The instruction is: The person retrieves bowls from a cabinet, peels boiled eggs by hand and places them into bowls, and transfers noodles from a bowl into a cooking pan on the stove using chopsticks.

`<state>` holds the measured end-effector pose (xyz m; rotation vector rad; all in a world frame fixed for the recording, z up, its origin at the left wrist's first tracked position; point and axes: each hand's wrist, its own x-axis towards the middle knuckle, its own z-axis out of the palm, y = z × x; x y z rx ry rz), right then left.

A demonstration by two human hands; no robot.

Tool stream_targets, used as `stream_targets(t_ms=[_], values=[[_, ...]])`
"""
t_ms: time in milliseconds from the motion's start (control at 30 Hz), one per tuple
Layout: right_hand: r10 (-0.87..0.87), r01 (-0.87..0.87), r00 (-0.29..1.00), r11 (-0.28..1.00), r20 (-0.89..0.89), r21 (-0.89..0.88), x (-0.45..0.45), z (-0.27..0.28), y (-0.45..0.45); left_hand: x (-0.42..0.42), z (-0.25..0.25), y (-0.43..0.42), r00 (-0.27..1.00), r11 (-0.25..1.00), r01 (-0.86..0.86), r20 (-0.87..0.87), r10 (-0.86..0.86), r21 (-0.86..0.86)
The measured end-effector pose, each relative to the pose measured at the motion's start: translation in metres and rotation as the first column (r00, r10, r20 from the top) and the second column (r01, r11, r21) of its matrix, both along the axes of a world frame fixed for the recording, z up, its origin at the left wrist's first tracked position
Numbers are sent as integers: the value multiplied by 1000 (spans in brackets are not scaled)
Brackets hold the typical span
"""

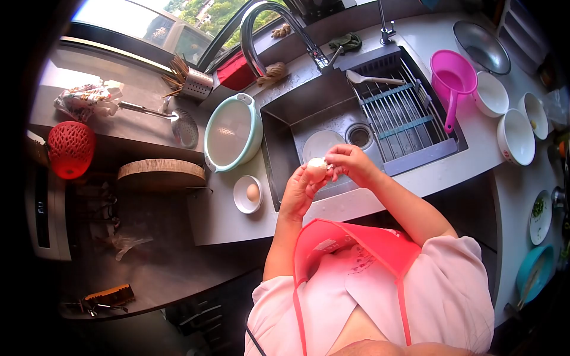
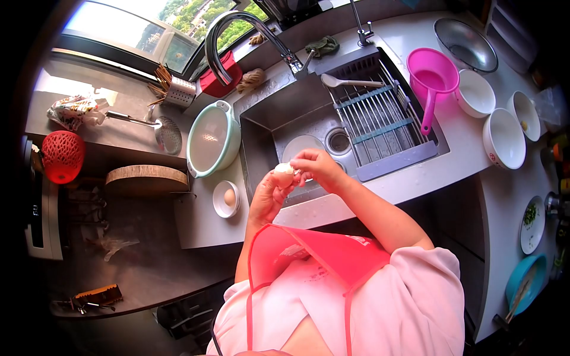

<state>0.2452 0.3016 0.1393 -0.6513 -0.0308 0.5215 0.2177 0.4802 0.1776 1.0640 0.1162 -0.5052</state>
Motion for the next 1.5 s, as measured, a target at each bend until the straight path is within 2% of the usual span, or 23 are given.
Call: stream_targets(t_ms=[67, 133, 200, 300, 700, 767, 800, 833, 900, 967, 1033, 1167, 1300, 1367, 1500], values=[[-11, 30, 989, 992, 150, -123, -1, -1, 2, 0, 4, -2, 1000, 1000, 1, -16, -1, -20], [-7, 24, 989, 993, 147, -114, 0, -3, 1, 1, 4, -3, 999, 999, 3, -32, -4, -40], [-2, 17, 990, 994, 144, -104, 1, -2, 1, 0, 2, -2, 999, 998, 34, 33, -36, 60], [27, -13, 991, 993, 131, -114, 1, 0, 0, 1, 1, 1, 996, 992, 84, 32, -88, 89], [-16, 30, 997, 979, 72, -202, 2, -6, 1, 3, 11, -4, 997, 994, 77, -20, -75, 83], [-14, 17, 999, 997, 37, -69, 3, -14, 0, 3, 9, -1, 998, 992, 67, -11, -66, 103], [-15, 17, 999, 997, 37, -70, 2, -11, 1, 2, 8, -1, 998, 991, 56, -2, -56, 123], [-31, 33, 999, 996, 26, -82, 1, -6, 2, 2, 8, -1, 998, 991, 57, -3, -57, 123], [-48, 49, 999, 994, 15, -94, -1, -3, 6, 2, 8, -3, 999, 969, -7, 47, -5, 248], [-97, 161, 967, 950, 236, -268, -2, -4, 11, 1, 5, -5, 998, 959, -17, 65, -1, 283], [-119, 177, 968, 947, 221, -268, -3, -5, 13, 0, 4, -6, 996, 948, -28, 85, 1, 318], [-145, 188, 976, 938, 165, -292, -2, -13, 15, 0, 6, -7, 999, 961, -26, 33, 17, 275], [-120, 150, 986, 946, 119, -288, -2, -13, 13, 0, 8, -3, 1000, 977, 4, -29, 2, 214], [-163, 175, 983, 973, 84, -149, -4, -10, 13, 0, 6, -3, 1000, 979, -24, -12, 27, 202], [-110, 119, 988, 989, 112, -82, -6, -12, 10, 0, 3, 1, 999, 977, -44, 10, 43, 210]])
